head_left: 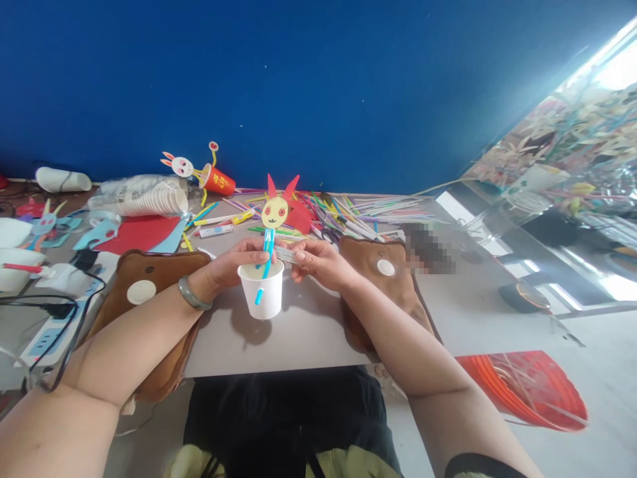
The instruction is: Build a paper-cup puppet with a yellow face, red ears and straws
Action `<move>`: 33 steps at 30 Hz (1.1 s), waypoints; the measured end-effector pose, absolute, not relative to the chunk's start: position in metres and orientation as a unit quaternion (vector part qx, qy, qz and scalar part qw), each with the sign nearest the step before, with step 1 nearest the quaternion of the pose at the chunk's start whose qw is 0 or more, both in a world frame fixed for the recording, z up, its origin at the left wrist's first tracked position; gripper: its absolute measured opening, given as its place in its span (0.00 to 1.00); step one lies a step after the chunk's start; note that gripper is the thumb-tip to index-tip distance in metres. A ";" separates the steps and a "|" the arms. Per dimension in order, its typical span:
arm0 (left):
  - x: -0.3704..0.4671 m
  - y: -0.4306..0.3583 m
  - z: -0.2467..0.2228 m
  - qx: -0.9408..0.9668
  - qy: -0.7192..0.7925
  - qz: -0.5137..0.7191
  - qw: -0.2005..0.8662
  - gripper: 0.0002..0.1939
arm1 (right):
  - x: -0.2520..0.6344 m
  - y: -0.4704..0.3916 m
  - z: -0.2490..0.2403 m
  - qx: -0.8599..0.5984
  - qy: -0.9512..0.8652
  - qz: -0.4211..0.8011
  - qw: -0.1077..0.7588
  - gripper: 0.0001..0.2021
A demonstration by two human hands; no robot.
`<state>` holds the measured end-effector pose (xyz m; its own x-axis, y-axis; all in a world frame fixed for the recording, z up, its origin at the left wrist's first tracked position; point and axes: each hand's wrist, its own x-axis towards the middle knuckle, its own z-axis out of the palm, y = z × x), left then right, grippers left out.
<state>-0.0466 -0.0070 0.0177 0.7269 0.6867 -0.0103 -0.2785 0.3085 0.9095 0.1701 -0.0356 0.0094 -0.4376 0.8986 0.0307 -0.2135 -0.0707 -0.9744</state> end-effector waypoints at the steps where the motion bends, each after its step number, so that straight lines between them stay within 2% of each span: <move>1: -0.047 -0.007 0.018 0.500 0.203 0.310 0.783 0.16 | 0.171 -0.035 0.010 -0.314 -0.535 0.663 0.420 0.18; 14: -0.048 -0.007 0.020 0.486 0.156 0.300 0.806 0.15 | 0.172 -0.037 0.019 -0.301 -0.507 0.702 0.400 0.07; 27: -0.049 -0.006 0.018 0.502 0.213 0.307 0.780 0.16 | 0.165 -0.035 0.008 -0.332 -0.467 0.686 0.448 0.07; 33: -0.047 -0.008 0.018 0.508 0.225 0.308 0.772 0.18 | 0.162 -0.037 0.011 -0.355 -0.463 0.680 0.444 0.11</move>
<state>-0.0468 -0.0085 0.0176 0.7092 0.7042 -0.0351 -0.2465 0.2943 0.9234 0.1624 -0.0373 0.0111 -0.3547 0.9322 -0.0720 -0.2747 -0.1775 -0.9450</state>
